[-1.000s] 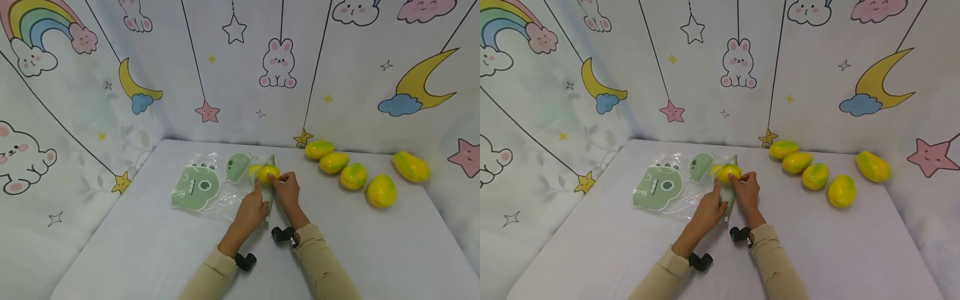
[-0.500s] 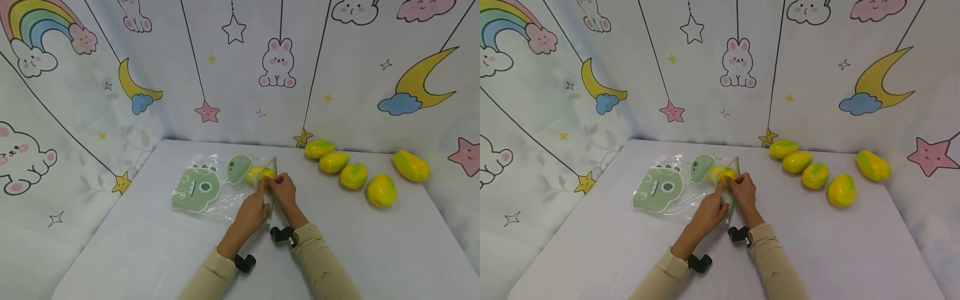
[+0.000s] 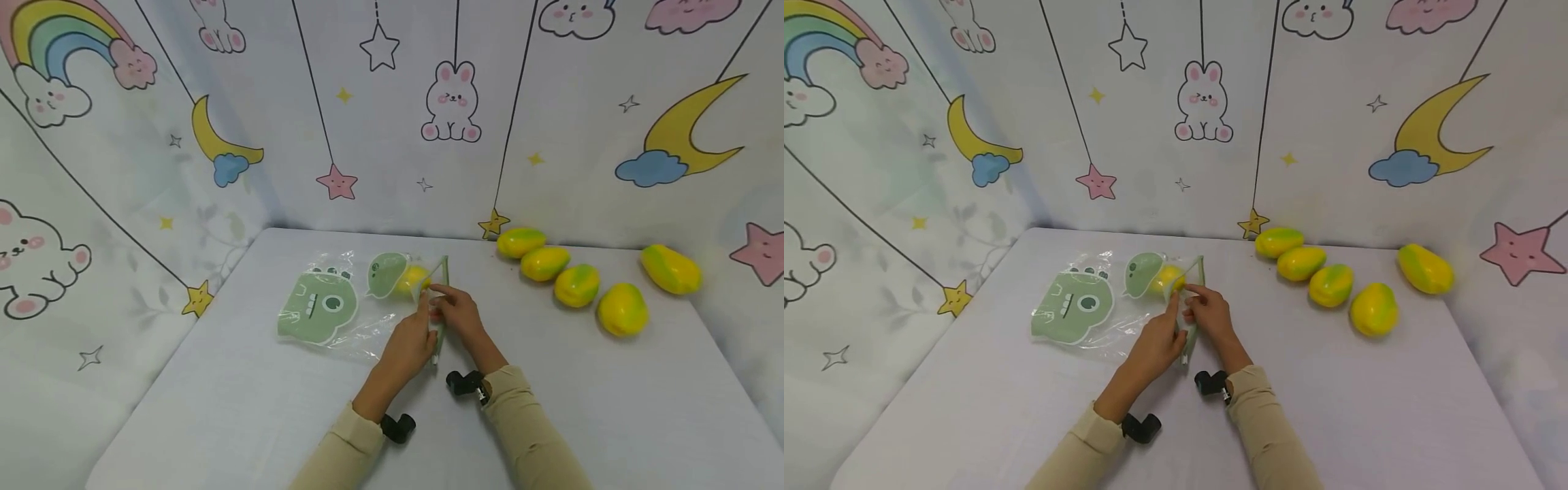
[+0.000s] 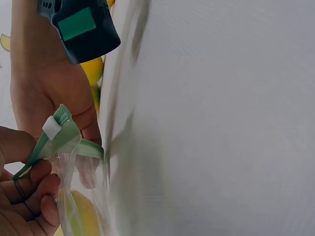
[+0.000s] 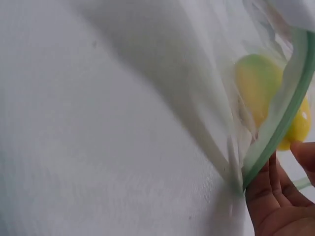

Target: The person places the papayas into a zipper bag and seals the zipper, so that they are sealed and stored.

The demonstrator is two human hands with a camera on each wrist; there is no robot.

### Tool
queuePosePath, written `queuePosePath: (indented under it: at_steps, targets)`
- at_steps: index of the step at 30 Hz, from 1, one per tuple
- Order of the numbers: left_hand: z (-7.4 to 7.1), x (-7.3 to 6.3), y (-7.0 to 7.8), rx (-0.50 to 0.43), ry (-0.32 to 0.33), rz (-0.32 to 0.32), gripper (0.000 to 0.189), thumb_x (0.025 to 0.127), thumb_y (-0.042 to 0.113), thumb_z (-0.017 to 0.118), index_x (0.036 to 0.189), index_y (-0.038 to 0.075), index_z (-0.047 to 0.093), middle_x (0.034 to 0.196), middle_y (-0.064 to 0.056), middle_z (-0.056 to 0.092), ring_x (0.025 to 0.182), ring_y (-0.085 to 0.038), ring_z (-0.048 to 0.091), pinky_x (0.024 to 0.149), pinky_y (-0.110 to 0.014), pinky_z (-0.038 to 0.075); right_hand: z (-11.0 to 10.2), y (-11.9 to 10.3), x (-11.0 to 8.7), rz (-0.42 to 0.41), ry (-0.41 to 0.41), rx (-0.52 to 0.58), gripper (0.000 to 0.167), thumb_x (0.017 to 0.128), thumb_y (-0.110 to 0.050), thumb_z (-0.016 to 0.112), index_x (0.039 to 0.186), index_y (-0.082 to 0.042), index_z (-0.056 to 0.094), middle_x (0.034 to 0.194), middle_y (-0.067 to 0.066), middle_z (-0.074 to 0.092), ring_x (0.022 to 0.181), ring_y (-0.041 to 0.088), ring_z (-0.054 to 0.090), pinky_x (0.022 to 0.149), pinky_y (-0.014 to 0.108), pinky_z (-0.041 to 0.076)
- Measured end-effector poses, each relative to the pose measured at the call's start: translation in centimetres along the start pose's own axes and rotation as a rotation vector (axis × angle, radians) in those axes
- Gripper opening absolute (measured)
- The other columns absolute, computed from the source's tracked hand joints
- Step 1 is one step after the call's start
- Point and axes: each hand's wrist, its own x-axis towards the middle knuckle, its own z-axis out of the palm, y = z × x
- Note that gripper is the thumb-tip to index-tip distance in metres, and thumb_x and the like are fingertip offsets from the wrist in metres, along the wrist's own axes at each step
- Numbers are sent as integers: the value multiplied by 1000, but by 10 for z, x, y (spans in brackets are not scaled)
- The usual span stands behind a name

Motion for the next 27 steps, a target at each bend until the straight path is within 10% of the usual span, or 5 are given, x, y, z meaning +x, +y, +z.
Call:
queuePosePath:
  at_steps: [7,13,22,27]
  targets:
    - [2,-2,-2,-18,8,34,70,92,8,64,150,-6,28,87,-6,65,72,-13,55,67,-28,50,-2,-3,-1,-37,-165,-100,45,94,-2,50,139,-6,55,73,11,68,60,13,60,60,26,49]
    - [1,-3,-2,-15,9,21,72,91,9,65,150,-8,26,82,-7,64,69,-13,54,63,-28,49,-10,-4,-5,-70,-179,-80,40,97,-1,45,134,-3,59,90,17,71,63,14,64,61,29,56]
    - [4,0,-4,-80,7,-32,72,93,11,63,150,-9,25,69,-2,55,62,-12,51,58,-26,47,-95,-9,-34,-324,444,-349,19,92,-3,61,109,2,66,97,20,68,80,30,65,69,26,50]
    - [6,1,-6,-88,6,-50,72,94,12,62,151,-8,24,77,-4,60,68,-12,52,65,-28,51,-155,3,-54,-219,841,-450,42,87,-13,67,120,5,49,118,27,49,108,43,47,92,47,34]
